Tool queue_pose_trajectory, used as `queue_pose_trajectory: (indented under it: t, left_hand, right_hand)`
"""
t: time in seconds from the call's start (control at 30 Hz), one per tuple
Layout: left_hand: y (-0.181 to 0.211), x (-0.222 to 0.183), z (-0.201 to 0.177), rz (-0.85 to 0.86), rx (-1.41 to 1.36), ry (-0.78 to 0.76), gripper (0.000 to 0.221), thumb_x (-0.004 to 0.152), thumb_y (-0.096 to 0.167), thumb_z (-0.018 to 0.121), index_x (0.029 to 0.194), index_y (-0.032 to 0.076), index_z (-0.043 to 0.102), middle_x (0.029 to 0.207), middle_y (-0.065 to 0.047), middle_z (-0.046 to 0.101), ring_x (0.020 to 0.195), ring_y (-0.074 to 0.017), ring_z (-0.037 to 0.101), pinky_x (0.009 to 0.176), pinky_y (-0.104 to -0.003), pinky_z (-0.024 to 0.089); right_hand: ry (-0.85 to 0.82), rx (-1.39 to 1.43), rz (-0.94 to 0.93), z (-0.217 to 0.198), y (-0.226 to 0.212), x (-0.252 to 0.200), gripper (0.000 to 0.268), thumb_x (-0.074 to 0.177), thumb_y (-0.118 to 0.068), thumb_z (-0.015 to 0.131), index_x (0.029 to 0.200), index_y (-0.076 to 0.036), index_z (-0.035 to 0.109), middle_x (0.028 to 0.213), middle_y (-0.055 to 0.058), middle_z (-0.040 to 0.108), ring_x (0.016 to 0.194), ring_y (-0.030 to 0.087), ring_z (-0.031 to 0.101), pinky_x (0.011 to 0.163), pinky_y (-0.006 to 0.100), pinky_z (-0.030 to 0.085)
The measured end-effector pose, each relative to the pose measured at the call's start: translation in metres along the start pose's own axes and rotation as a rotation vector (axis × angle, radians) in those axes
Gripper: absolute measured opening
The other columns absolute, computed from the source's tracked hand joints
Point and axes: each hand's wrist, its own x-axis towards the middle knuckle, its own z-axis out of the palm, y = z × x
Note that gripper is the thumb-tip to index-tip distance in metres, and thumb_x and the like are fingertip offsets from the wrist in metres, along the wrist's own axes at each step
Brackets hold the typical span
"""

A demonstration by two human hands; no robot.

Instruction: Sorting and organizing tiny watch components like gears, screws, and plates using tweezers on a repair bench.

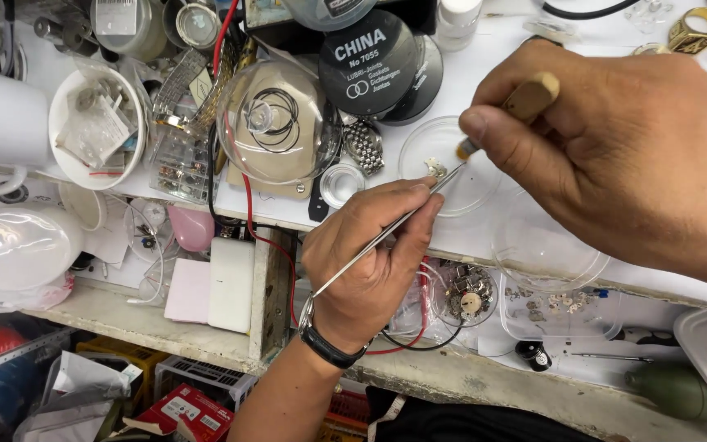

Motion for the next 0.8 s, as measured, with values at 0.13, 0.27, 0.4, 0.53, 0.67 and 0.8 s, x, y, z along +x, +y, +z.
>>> queue_pose_trajectory:
  t: [0.13,0.27,0.4,0.53,0.67,0.8]
  left_hand:
    - [-0.004,-0.003,0.002,-0.011,-0.069,0.018,0.016,0.096,0.004,0.079,0.107,0.003,0.067,0.107,-0.012,0.078,0.097,-0.0233,0.081,0.087,-0.031,0.067]
    - [-0.008,-0.005,0.004,0.026,-0.085,0.03,0.019,0.096,0.003,0.079,0.109,0.003,0.065,0.107,-0.013,0.078,0.098,-0.0248,0.082,0.088,-0.032,0.068]
    - [-0.008,-0.006,0.004,0.039,-0.096,0.038,0.021,0.096,0.001,0.08,0.11,0.003,0.065,0.107,-0.014,0.077,0.098,-0.0253,0.082,0.088,-0.032,0.069]
    - [-0.008,-0.005,0.005,0.04,-0.09,0.041,0.019,0.096,0.001,0.08,0.109,0.002,0.065,0.107,-0.014,0.077,0.098,-0.0252,0.082,0.088,-0.032,0.068]
    - [-0.007,-0.005,0.004,0.033,-0.085,0.032,0.02,0.096,0.002,0.079,0.11,0.003,0.065,0.108,-0.014,0.077,0.099,-0.0255,0.082,0.088,-0.033,0.068]
    - [-0.006,-0.006,0.003,0.025,-0.073,0.036,0.02,0.095,0.004,0.08,0.11,0.003,0.066,0.107,-0.013,0.077,0.098,-0.0241,0.081,0.089,-0.031,0.068]
  right_hand:
    - [0.012,-0.013,-0.019,0.024,-0.04,0.013,0.013,0.117,-0.027,0.066,0.108,-0.019,0.071,0.058,-0.004,0.059,0.049,0.02,0.054,0.055,0.038,0.041]
    - [0.071,-0.037,-0.024,0.024,-0.042,0.012,0.015,0.122,-0.023,0.069,0.112,-0.013,0.072,0.067,-0.006,0.065,0.057,0.015,0.058,0.058,0.034,0.042]
    - [0.069,-0.025,-0.033,0.028,-0.038,0.01,0.014,0.122,-0.022,0.068,0.112,-0.013,0.071,0.063,-0.004,0.061,0.055,0.016,0.056,0.057,0.035,0.043]
    - [0.077,-0.053,0.028,0.029,-0.038,0.006,0.016,0.123,-0.026,0.066,0.112,-0.015,0.069,0.058,-0.005,0.056,0.054,0.018,0.054,0.059,0.035,0.042]
    - [0.073,-0.026,-0.002,0.028,-0.039,0.007,0.016,0.119,-0.028,0.063,0.112,-0.015,0.069,0.078,-0.009,0.071,0.062,0.019,0.064,0.065,0.037,0.046]
    - [0.095,0.0,-0.034,0.018,-0.042,0.005,0.016,0.123,-0.018,0.064,0.113,-0.007,0.069,0.072,0.0,0.065,0.057,0.018,0.059,0.055,0.036,0.043]
